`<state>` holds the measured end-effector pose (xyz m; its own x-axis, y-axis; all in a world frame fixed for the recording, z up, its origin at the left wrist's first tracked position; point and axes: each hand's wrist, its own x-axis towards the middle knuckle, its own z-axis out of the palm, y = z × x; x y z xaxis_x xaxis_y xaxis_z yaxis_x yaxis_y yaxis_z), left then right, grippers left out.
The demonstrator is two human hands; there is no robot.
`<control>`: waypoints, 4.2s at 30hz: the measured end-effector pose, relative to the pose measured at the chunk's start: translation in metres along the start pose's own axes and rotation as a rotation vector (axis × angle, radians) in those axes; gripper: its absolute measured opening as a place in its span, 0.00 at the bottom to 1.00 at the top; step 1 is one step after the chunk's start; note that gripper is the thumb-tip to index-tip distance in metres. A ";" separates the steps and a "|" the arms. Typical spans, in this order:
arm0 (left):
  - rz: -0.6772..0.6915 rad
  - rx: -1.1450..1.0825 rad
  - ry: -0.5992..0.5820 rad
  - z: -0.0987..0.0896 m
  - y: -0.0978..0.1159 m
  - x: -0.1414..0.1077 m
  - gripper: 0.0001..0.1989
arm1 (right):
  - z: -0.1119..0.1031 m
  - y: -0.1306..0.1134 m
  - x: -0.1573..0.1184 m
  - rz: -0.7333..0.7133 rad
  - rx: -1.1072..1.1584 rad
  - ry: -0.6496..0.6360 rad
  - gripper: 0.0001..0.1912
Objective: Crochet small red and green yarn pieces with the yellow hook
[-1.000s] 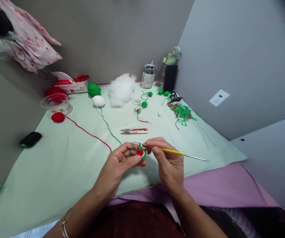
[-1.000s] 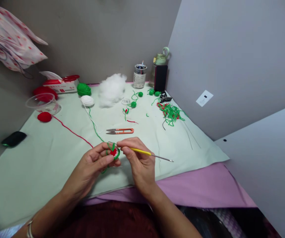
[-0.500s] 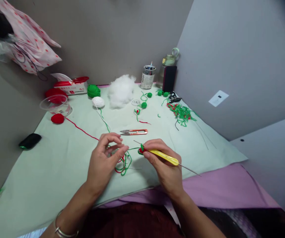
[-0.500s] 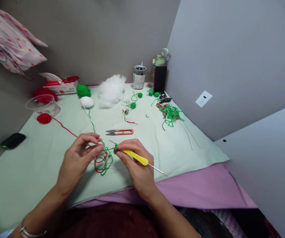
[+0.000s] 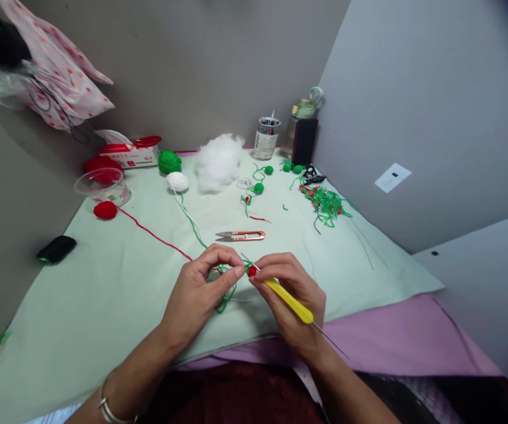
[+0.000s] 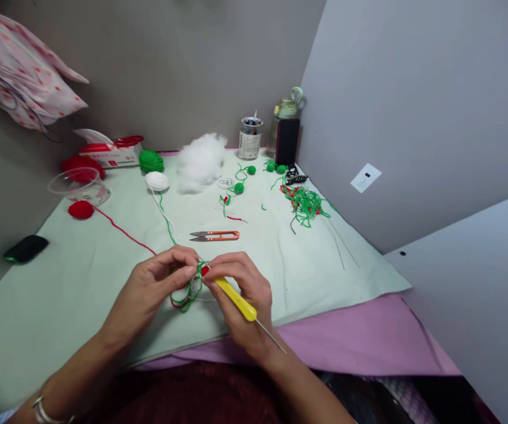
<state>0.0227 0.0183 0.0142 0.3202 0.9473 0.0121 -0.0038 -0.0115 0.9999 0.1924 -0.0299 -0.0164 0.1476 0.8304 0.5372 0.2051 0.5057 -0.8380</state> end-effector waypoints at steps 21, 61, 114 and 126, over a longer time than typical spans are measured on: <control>-0.111 -0.400 0.130 0.023 -0.019 -0.006 0.08 | 0.009 0.009 0.001 -0.015 -0.005 0.051 0.11; -0.312 -0.638 -0.030 0.018 -0.013 0.001 0.15 | -0.007 0.008 0.009 0.165 0.311 -0.054 0.10; -0.112 -0.101 -0.105 -0.038 0.018 0.012 0.08 | -0.007 0.006 0.012 0.430 0.679 -0.094 0.15; 0.037 -0.044 0.081 -0.002 0.008 -0.023 0.09 | -0.011 0.004 0.009 0.151 0.300 -0.011 0.07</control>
<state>0.0130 -0.0027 0.0220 0.2413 0.9693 0.0470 -0.0565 -0.0343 0.9978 0.2048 -0.0227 -0.0143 0.1443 0.9030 0.4048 -0.1122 0.4214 -0.8999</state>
